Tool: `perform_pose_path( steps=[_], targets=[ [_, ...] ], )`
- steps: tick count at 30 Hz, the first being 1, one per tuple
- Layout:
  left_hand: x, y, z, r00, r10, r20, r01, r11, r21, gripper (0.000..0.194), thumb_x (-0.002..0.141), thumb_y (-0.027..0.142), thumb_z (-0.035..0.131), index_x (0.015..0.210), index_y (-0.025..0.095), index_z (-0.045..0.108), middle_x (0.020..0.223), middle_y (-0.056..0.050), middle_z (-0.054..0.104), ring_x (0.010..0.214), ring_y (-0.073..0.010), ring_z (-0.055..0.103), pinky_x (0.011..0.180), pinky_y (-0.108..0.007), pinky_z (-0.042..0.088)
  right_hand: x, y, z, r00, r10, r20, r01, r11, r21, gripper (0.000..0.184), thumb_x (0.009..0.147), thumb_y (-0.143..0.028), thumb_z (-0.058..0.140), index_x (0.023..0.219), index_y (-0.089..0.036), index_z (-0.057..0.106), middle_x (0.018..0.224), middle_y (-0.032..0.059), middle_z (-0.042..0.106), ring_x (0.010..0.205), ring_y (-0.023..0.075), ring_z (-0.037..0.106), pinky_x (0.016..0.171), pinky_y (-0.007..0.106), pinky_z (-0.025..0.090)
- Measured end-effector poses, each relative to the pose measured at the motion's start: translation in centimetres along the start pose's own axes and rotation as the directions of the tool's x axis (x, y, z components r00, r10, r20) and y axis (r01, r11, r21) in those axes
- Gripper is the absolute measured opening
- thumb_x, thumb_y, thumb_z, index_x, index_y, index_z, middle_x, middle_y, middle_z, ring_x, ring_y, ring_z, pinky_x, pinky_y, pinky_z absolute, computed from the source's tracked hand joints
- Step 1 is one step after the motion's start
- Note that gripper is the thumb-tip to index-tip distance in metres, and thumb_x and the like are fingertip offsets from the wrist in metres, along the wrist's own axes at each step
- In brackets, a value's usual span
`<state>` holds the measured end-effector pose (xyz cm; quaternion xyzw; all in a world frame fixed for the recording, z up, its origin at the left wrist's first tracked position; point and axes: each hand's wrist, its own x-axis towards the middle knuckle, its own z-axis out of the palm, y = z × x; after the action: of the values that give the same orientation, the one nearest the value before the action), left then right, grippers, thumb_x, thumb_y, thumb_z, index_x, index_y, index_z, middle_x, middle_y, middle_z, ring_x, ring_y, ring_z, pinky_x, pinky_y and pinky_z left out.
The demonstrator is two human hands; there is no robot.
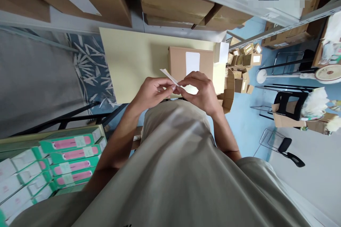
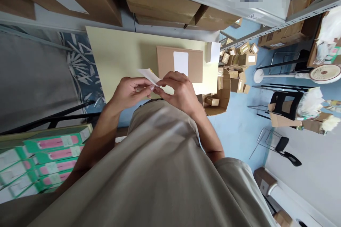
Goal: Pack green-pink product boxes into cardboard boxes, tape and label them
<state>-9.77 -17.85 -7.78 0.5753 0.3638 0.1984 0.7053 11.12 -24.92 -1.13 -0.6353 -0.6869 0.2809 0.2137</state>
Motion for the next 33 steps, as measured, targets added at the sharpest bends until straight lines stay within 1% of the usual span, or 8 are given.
perform_pose_path(
  steps=[7,11,14,18,21,25,29,33],
  targets=[
    [0.2,-1.6,0.0,0.999,0.032,-0.034,-0.028,0.993,0.113,0.031,0.091,0.049,0.076,0.086,0.019,0.082,0.082,-0.005,0.084,0.076,-0.0211,0.08,0.066,-0.026,0.062,0.4,0.5,-0.2,0.996,0.086,-0.033,-0.084,0.995,0.055,0.008,0.099,-0.025,0.076,0.102,-0.027,0.083,0.1,0.0037,0.078,0.095,0.0251,0.071,0.095,0.044,0.057],
    [1.3,-7.2,-5.0,0.977,-0.073,-0.2,0.119,0.965,0.232,0.019,0.082,0.04,0.079,0.079,0.021,0.079,0.076,-0.003,0.082,0.076,-0.0212,0.079,0.073,-0.029,0.064,0.0,3.1,-1.3,0.941,0.229,-0.248,-0.212,0.973,0.093,0.01,0.098,-0.02,0.07,0.095,-0.026,0.079,0.098,0.0035,0.078,0.095,0.0238,0.073,0.094,0.043,0.061],
    [1.2,-12.4,-12.8,0.823,-0.27,-0.5,0.41,0.892,0.192,0.016,0.084,0.034,0.08,0.084,0.018,0.076,0.073,0.0,0.078,0.069,-0.0166,0.072,0.075,-0.033,0.065,-0.9,5.3,-2.1,0.843,0.356,-0.402,-0.315,0.934,0.167,0.008,0.1,-0.025,0.07,0.095,-0.025,0.076,0.098,0.0041,0.079,0.095,0.0231,0.076,0.094,0.042,0.063],
    [-1.0,-15.9,-22.8,0.397,-0.442,-0.804,0.544,0.82,-0.182,0.032,0.099,0.037,0.086,0.102,0.017,0.062,0.065,0.01,0.064,0.066,-0.0101,0.063,0.1,-0.051,0.068,-2.1,7.2,-2.4,0.764,0.438,-0.474,-0.362,0.899,0.247,0.015,0.103,-0.035,0.069,0.096,-0.024,0.076,0.093,0.0045,0.08,0.092,0.0225,0.079,0.091,0.042,0.066],
    [-2.1,-16.0,-25.9,0.319,-0.532,-0.784,0.563,0.772,-0.295,0.045,0.105,0.026,0.085,0.132,0.022,0.049,0.074,0.014,0.057,0.067,-0.0108,0.068,0.106,-0.055,0.066,-2.6,7.5,-2.1,0.761,0.462,-0.455,-0.363,0.885,0.292,0.019,0.101,-0.041,0.072,0.096,-0.023,0.077,0.089,0.0045,0.081,0.088,0.0228,0.08,0.087,0.042,0.067],
    [-0.1,-15.4,-24.0,0.266,-0.55,-0.792,0.552,0.76,-0.342,0.052,0.118,0.017,0.062,0.158,0.014,0.029,0.106,0.002,0.069,0.072,-0.0078,0.067,0.109,-0.048,0.063,-2.7,8.0,-1.7,0.761,0.461,-0.457,-0.351,0.884,0.309,0.021,0.101,-0.043,0.073,0.095,-0.023,0.077,0.088,0.0039,0.08,0.084,0.022,0.079,0.083,0.04,0.067],
    [3.9,-14.3,-16.1,0.396,-0.447,-0.802,0.428,0.863,-0.269,0.037,0.119,0.02,0.058,0.153,0.015,0.043,0.13,-0.005,0.074,0.092,-0.0078,0.074,0.114,-0.042,0.061,-2.3,8.5,-1.6,0.78,0.371,-0.504,-0.325,0.928,0.18,0.017,0.103,-0.038,0.069,0.095,-0.025,0.076,0.092,0.0041,0.079,0.082,0.0202,0.077,0.08,0.037,0.065],
    [5.5,-9.7,-3.0,0.849,-0.218,-0.482,0.094,0.959,-0.267,0.041,0.102,0.054,0.084,0.124,0.022,0.068,0.129,-0.009,0.081,0.11,-0.0214,0.083,0.111,-0.046,0.065,-1.8,8.3,-0.7,0.861,0.194,-0.471,-0.245,0.968,-0.049,0.016,0.107,-0.029,0.063,0.101,-0.027,0.077,0.1,0.0051,0.078,0.086,0.021,0.076,0.084,0.039,0.064]
  ],
)
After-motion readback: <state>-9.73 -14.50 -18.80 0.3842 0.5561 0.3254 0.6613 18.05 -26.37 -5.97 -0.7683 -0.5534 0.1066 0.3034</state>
